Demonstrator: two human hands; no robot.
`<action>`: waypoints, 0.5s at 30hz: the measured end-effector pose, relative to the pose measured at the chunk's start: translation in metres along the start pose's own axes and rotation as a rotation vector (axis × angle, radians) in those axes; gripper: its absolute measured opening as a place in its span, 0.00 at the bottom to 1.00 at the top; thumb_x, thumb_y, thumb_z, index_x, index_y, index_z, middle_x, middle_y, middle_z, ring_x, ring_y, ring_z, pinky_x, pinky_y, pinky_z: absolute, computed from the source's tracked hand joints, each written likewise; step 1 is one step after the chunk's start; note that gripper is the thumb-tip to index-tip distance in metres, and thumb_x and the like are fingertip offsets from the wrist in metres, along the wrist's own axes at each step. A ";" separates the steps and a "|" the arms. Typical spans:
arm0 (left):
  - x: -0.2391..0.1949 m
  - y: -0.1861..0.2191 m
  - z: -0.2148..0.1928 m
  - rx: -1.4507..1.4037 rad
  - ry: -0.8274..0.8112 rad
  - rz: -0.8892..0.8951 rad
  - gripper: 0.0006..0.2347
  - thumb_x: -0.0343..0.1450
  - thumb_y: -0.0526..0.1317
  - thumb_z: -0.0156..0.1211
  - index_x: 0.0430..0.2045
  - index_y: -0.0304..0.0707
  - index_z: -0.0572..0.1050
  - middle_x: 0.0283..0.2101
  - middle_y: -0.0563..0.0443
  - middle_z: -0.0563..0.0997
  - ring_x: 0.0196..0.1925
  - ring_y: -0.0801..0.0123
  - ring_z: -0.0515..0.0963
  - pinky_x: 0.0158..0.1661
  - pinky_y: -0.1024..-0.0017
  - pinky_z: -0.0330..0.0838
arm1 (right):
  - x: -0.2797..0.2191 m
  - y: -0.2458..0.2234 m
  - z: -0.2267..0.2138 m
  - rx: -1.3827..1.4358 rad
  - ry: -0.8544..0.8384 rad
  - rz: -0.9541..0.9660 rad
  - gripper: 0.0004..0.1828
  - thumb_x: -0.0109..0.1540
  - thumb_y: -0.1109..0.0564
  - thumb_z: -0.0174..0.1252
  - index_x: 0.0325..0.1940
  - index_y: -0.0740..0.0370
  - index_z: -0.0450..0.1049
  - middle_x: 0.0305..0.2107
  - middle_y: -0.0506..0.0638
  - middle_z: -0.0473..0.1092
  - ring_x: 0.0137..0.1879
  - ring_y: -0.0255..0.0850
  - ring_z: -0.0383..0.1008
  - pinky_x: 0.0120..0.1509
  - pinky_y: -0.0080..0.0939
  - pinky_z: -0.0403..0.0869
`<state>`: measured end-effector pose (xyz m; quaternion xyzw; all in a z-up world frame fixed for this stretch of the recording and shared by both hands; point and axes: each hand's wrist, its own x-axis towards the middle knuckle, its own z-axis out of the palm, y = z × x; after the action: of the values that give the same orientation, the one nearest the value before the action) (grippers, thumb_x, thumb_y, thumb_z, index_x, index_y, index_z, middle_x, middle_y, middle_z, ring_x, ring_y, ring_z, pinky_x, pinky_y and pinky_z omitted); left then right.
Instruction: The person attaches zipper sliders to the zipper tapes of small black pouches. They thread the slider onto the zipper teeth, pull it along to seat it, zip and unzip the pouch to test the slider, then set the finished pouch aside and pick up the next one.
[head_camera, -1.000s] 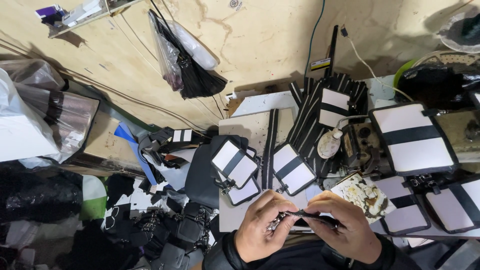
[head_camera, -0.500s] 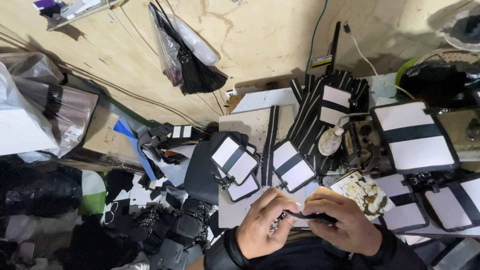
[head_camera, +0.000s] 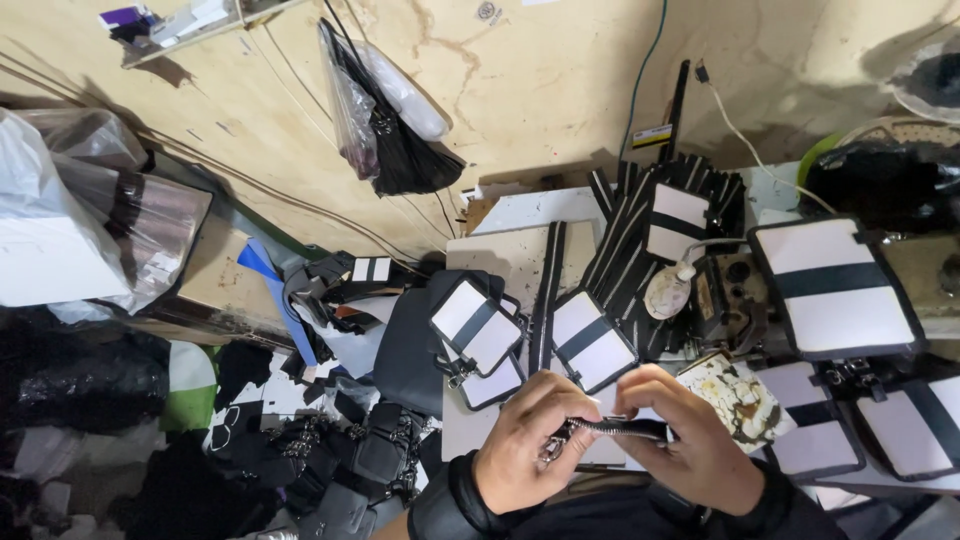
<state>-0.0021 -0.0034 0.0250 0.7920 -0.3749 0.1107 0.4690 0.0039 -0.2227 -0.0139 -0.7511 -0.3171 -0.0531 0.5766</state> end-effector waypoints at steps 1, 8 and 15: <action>0.003 0.003 -0.004 0.004 0.004 0.000 0.03 0.76 0.34 0.53 0.39 0.34 0.70 0.39 0.44 0.74 0.41 0.61 0.73 0.45 0.65 0.70 | 0.000 0.000 0.000 0.001 -0.003 -0.004 0.07 0.63 0.57 0.60 0.44 0.57 0.71 0.39 0.48 0.72 0.39 0.38 0.73 0.45 0.36 0.76; 0.001 -0.007 0.000 0.014 0.057 -0.007 0.07 0.77 0.36 0.48 0.36 0.33 0.74 0.37 0.47 0.73 0.40 0.61 0.71 0.44 0.65 0.67 | 0.004 0.001 0.002 -0.084 -0.008 0.021 0.06 0.63 0.55 0.61 0.39 0.57 0.72 0.33 0.47 0.74 0.36 0.39 0.76 0.41 0.38 0.74; 0.023 -0.009 -0.035 0.341 -0.136 -0.174 0.24 0.68 0.43 0.70 0.57 0.37 0.68 0.58 0.40 0.70 0.67 0.48 0.68 0.68 0.48 0.64 | 0.011 -0.006 -0.003 -0.061 0.057 0.410 0.07 0.60 0.51 0.65 0.34 0.55 0.80 0.24 0.41 0.76 0.29 0.30 0.72 0.34 0.31 0.70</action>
<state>0.0265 0.0168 0.0496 0.8951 -0.3115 0.0779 0.3093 0.0104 -0.2199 -0.0036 -0.8151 -0.1396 0.0346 0.5611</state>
